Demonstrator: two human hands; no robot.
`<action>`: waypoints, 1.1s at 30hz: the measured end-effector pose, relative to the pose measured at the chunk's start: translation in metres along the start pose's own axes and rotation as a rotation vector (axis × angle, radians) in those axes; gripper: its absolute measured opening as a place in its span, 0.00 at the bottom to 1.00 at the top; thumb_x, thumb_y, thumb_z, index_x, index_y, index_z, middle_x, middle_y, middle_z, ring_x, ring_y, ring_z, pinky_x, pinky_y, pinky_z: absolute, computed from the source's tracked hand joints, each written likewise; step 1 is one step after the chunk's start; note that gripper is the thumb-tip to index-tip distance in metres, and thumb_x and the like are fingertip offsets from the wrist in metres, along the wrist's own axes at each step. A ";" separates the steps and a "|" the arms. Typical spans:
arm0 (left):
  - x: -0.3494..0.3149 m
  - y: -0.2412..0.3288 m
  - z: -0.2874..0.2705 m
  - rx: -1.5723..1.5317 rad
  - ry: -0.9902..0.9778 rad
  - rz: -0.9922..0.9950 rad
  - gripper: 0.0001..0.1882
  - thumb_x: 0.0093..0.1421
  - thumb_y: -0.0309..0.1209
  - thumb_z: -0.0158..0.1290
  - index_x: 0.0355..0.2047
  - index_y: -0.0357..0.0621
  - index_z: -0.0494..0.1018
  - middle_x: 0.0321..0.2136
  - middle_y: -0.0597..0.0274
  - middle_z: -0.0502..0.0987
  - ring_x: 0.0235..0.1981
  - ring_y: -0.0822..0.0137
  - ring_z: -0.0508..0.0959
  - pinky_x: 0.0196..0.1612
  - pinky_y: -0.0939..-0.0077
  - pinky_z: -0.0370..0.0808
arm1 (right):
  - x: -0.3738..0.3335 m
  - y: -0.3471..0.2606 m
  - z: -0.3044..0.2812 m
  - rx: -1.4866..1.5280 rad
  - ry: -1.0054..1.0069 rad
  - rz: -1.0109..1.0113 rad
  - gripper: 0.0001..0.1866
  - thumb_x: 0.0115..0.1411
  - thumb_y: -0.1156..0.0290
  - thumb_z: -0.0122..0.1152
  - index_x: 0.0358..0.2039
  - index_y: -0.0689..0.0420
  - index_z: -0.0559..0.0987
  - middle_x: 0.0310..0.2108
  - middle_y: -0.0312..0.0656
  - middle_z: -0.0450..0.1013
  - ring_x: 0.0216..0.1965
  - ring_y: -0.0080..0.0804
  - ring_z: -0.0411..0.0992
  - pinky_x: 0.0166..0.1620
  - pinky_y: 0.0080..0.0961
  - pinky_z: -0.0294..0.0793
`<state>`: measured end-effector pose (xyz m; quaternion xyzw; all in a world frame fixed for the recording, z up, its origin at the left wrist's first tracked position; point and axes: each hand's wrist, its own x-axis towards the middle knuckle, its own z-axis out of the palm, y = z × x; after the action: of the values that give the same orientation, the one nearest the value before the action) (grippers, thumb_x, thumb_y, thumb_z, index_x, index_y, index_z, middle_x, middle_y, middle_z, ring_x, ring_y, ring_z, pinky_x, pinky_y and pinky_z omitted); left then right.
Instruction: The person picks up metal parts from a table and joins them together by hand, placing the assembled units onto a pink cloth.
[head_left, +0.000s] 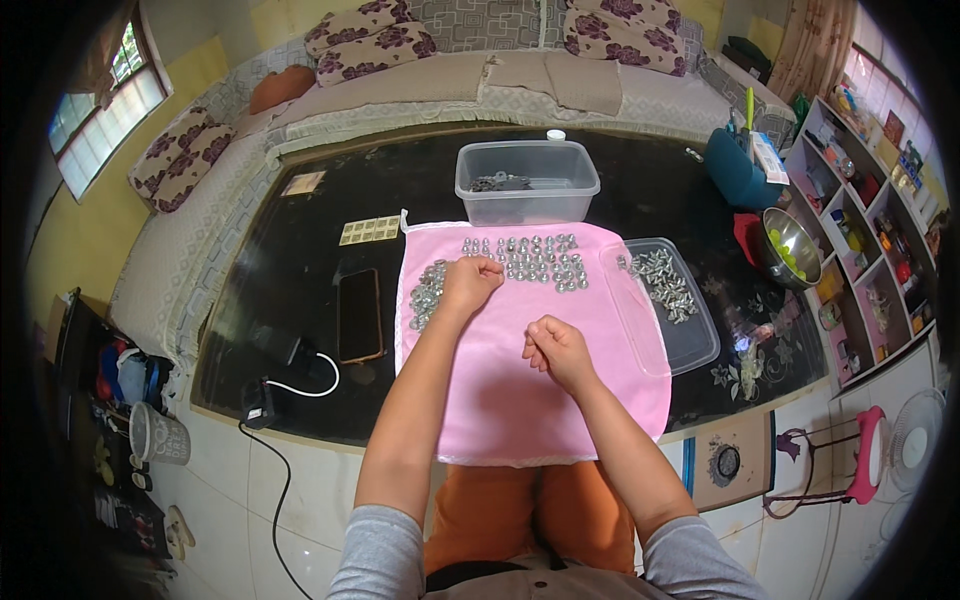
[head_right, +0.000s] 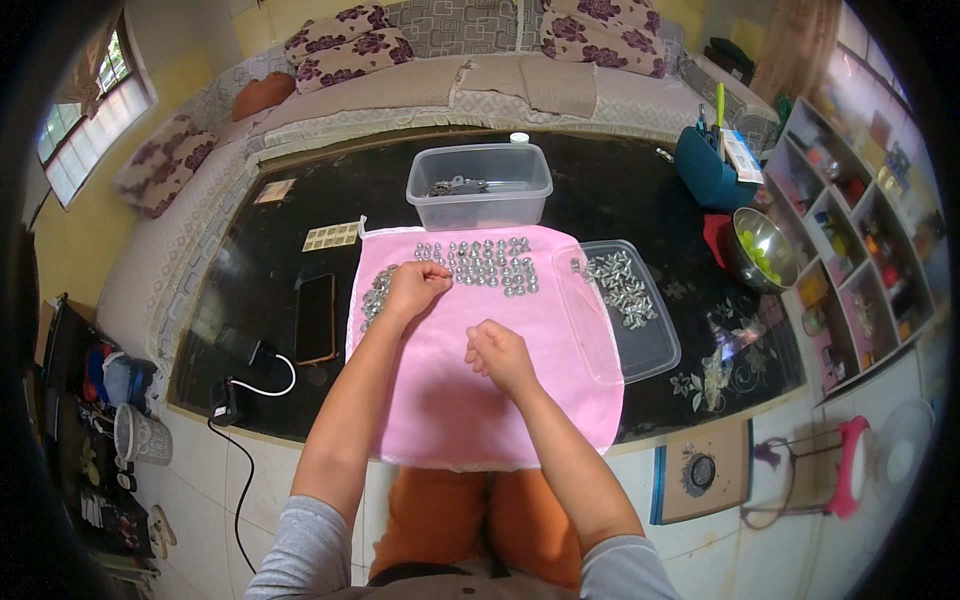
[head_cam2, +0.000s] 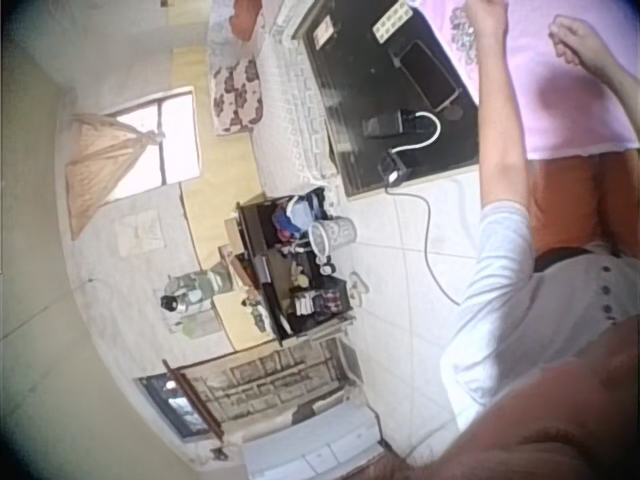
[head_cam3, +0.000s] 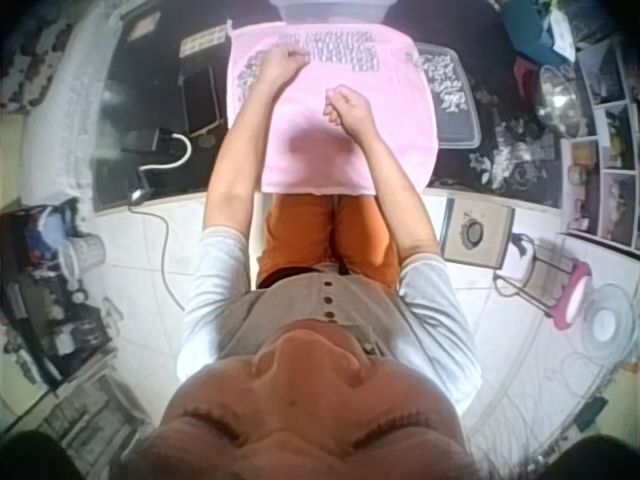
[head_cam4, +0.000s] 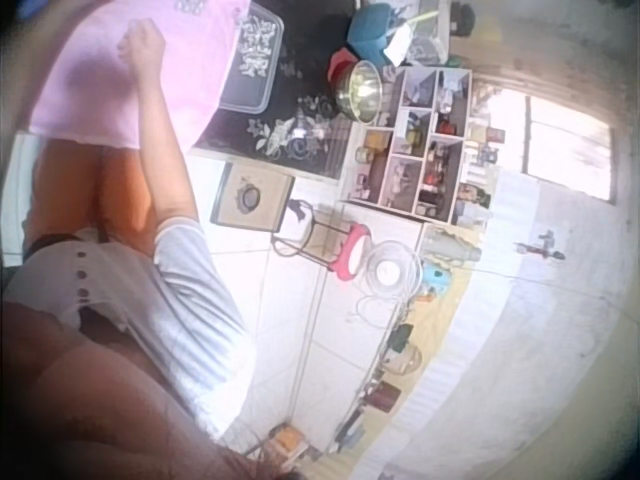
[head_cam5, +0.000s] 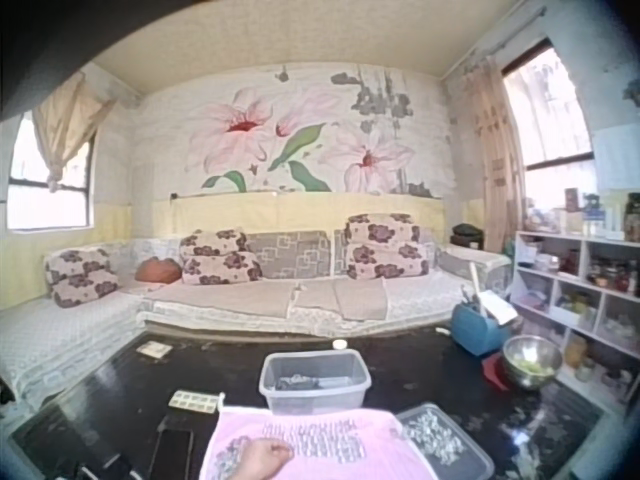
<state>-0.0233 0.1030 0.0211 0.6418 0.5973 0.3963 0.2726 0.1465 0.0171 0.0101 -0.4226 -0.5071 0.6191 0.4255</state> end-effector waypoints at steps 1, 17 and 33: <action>0.001 -0.001 0.002 -0.002 -0.002 -0.001 0.08 0.42 0.26 0.57 0.25 0.38 0.75 0.16 0.64 0.74 0.17 0.79 0.70 0.24 0.84 0.68 | -0.001 -0.001 0.000 0.003 0.000 0.006 0.12 0.56 0.64 0.47 0.20 0.57 0.68 0.16 0.35 0.67 0.14 0.17 0.62 0.17 0.13 0.60; 0.002 -0.003 0.007 0.062 0.066 0.022 0.09 0.41 0.27 0.57 0.25 0.39 0.75 0.16 0.61 0.75 0.17 0.76 0.72 0.24 0.83 0.69 | -0.001 -0.006 0.002 -0.050 -0.002 -0.017 0.13 0.56 0.64 0.47 0.20 0.59 0.68 0.15 0.35 0.66 0.14 0.18 0.62 0.17 0.14 0.61; -0.099 0.018 -0.013 -0.007 -0.083 0.101 0.10 0.40 0.22 0.55 0.27 0.35 0.73 0.20 0.59 0.71 0.20 0.71 0.71 0.26 0.81 0.68 | -0.008 -0.006 0.000 -0.034 -0.003 -0.038 0.10 0.55 0.65 0.48 0.22 0.58 0.69 0.17 0.33 0.66 0.17 0.16 0.62 0.20 0.13 0.62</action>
<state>-0.0209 0.0015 0.0247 0.6860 0.5509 0.3848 0.2791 0.1497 0.0105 0.0170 -0.4191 -0.5259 0.6031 0.4291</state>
